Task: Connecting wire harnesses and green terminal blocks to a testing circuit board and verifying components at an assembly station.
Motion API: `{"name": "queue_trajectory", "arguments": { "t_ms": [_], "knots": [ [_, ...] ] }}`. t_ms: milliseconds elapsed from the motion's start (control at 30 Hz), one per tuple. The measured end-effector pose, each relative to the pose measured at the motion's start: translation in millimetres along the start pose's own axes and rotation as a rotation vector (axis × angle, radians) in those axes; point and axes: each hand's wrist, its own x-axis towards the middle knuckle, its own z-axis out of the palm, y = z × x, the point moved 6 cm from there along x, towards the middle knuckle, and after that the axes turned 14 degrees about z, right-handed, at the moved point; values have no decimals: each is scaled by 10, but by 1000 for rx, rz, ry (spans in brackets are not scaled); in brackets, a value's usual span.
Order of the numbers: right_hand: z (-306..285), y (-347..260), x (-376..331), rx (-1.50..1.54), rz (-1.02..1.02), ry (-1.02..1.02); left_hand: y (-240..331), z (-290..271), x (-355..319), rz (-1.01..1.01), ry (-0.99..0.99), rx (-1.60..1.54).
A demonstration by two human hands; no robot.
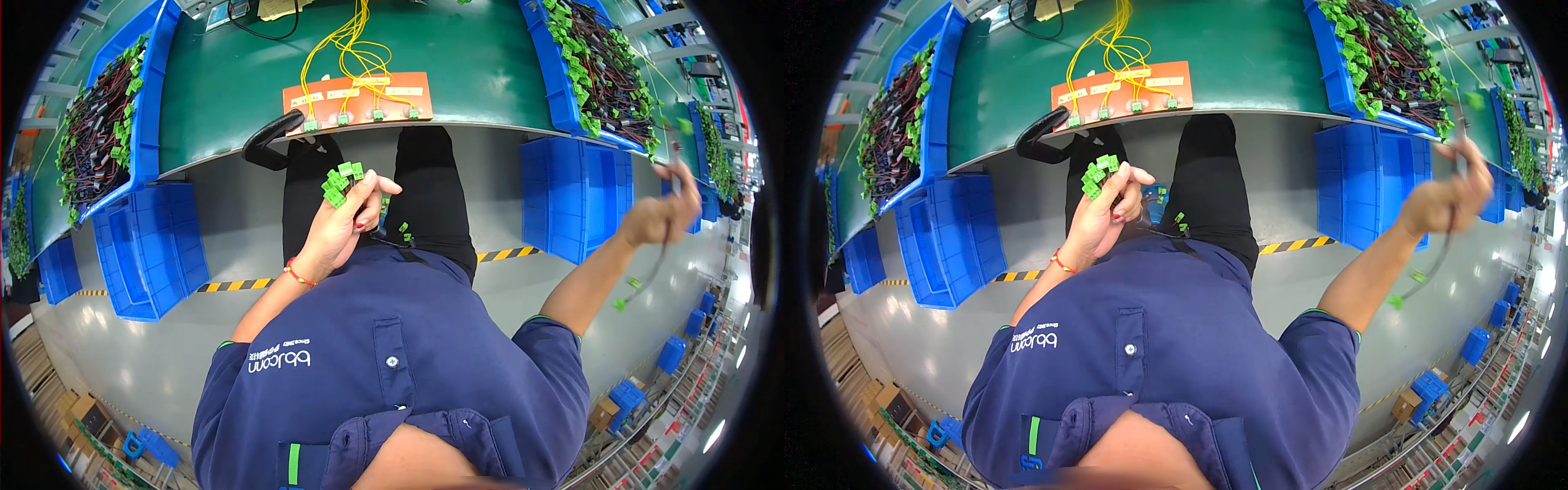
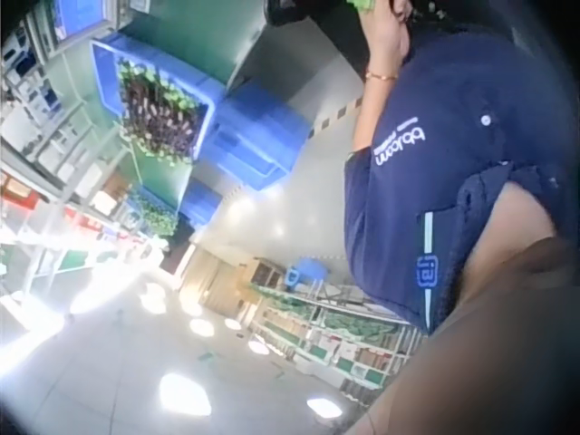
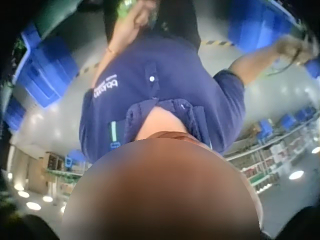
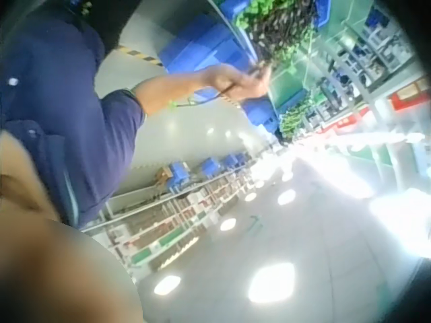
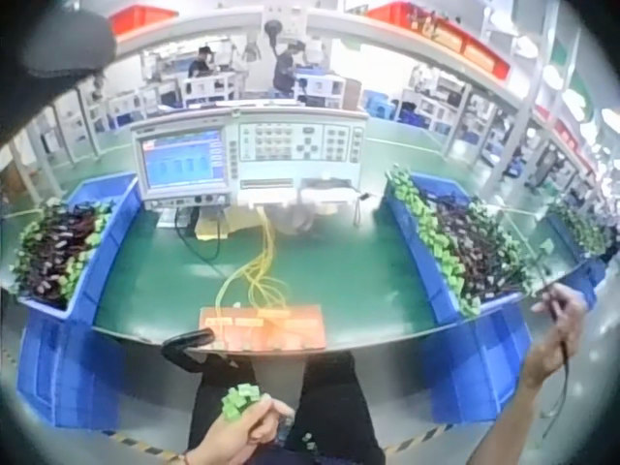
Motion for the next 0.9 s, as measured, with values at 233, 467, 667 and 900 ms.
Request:
{"name": "queue_trajectory", "arguments": {
  "t_ms": [233,467,667,900],
  "knots": [
    [236,586,-380,37,755,-295,-21,135,25,-29,-38,101],
    [199,-236,244,258,193,75,-6,110,14,5,-24,86],
    [822,-738,-210,-12,-271,-331,22,134,19,16,-31,79],
    [1001,-1246,-1248,410,-151,-646,87,42,127,135,80,105]
  ]
}}
